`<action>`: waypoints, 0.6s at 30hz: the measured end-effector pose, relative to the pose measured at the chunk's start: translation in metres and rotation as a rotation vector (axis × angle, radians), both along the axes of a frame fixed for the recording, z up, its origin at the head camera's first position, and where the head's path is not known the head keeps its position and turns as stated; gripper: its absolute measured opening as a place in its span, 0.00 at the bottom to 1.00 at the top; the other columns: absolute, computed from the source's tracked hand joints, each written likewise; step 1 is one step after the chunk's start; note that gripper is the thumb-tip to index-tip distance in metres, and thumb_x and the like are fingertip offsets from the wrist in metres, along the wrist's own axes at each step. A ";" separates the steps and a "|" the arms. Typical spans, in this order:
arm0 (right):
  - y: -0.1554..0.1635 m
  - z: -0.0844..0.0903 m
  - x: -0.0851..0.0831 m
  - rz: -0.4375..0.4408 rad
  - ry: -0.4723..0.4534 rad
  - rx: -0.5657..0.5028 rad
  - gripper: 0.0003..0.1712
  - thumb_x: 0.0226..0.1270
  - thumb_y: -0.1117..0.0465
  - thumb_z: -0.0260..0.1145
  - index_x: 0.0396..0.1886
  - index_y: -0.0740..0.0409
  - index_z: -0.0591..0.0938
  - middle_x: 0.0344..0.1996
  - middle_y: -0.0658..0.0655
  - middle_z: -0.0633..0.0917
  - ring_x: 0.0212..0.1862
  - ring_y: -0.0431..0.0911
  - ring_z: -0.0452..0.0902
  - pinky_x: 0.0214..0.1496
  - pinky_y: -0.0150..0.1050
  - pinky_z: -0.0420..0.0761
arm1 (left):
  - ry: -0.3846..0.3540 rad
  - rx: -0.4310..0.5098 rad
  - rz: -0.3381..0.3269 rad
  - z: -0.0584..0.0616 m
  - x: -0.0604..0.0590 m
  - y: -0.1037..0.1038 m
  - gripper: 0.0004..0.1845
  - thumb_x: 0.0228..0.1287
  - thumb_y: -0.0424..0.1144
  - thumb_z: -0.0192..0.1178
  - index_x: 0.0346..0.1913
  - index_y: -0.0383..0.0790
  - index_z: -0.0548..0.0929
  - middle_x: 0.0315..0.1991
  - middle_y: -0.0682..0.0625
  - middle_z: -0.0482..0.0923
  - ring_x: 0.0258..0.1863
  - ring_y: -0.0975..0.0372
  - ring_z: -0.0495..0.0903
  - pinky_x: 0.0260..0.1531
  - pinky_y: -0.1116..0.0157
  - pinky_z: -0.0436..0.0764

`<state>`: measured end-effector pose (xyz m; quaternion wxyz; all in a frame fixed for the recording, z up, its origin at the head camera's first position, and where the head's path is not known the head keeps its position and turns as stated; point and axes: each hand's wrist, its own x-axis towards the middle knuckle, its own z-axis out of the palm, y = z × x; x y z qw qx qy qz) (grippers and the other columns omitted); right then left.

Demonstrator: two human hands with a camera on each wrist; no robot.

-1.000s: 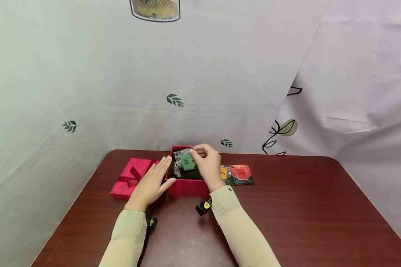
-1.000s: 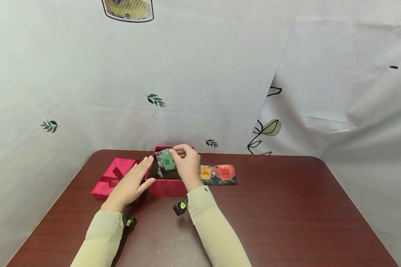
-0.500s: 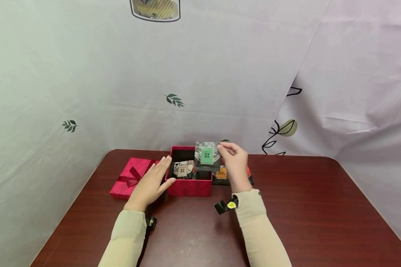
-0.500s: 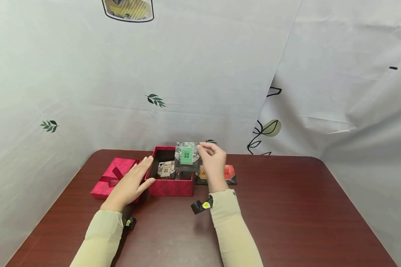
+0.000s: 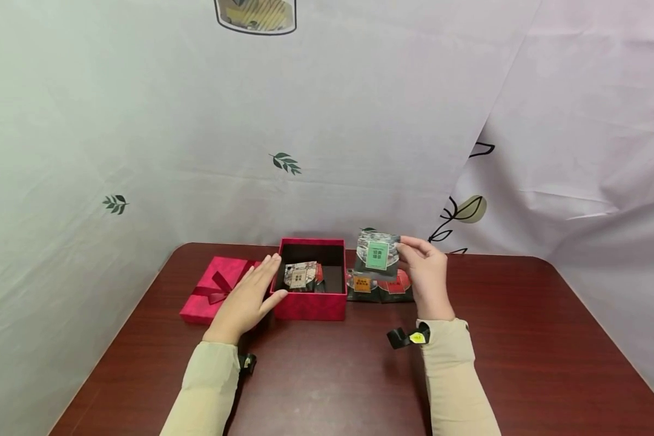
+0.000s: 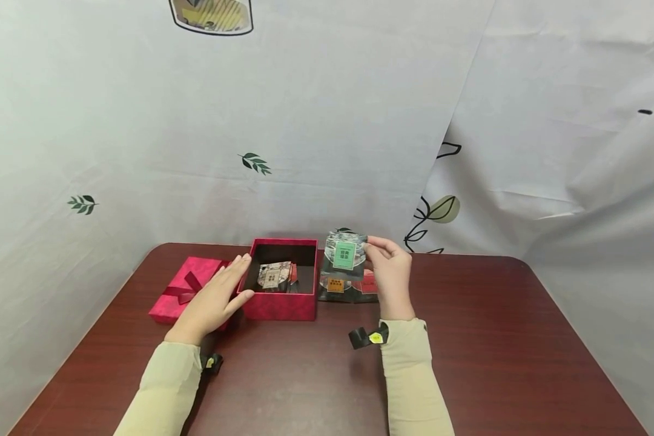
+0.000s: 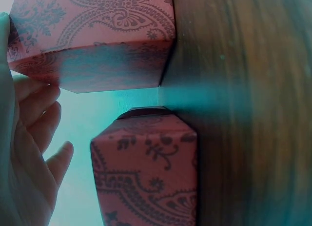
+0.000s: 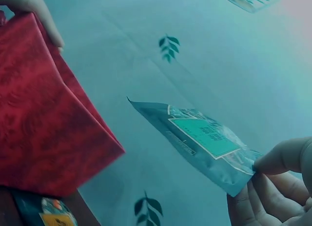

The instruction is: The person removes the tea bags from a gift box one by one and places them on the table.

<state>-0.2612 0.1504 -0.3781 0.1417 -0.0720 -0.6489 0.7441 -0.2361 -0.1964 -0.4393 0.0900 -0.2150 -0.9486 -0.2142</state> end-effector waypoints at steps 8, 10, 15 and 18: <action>0.026 -0.001 -0.002 -0.066 -0.027 -0.022 0.15 0.69 0.69 0.66 0.53 0.69 0.84 0.29 0.45 0.88 0.30 0.37 0.84 0.34 0.30 0.85 | 0.018 0.004 -0.011 -0.001 -0.002 0.001 0.42 0.74 0.55 0.57 0.80 0.37 0.57 0.80 0.41 0.55 0.79 0.47 0.53 0.76 0.45 0.53; 0.033 -0.001 -0.003 -0.084 -0.033 -0.029 0.14 0.68 0.69 0.66 0.52 0.69 0.84 0.29 0.45 0.88 0.31 0.37 0.84 0.35 0.30 0.85 | 0.020 0.006 -0.011 0.000 -0.002 0.001 0.42 0.73 0.55 0.57 0.80 0.37 0.57 0.80 0.41 0.55 0.78 0.47 0.54 0.76 0.45 0.53; 0.051 -0.003 -0.005 -0.149 -0.057 -0.067 0.14 0.67 0.70 0.68 0.52 0.68 0.85 0.30 0.45 0.88 0.31 0.36 0.84 0.34 0.28 0.84 | 0.012 0.006 -0.010 0.000 -0.001 0.001 0.41 0.74 0.55 0.57 0.80 0.37 0.57 0.80 0.42 0.54 0.79 0.47 0.53 0.76 0.45 0.53; 0.061 -0.007 -0.006 -0.187 -0.071 -0.081 0.16 0.67 0.70 0.68 0.53 0.68 0.85 0.30 0.45 0.87 0.31 0.35 0.84 0.33 0.27 0.83 | 0.003 0.006 -0.004 0.001 0.000 0.000 0.41 0.74 0.55 0.57 0.80 0.37 0.57 0.80 0.42 0.54 0.79 0.48 0.52 0.77 0.46 0.53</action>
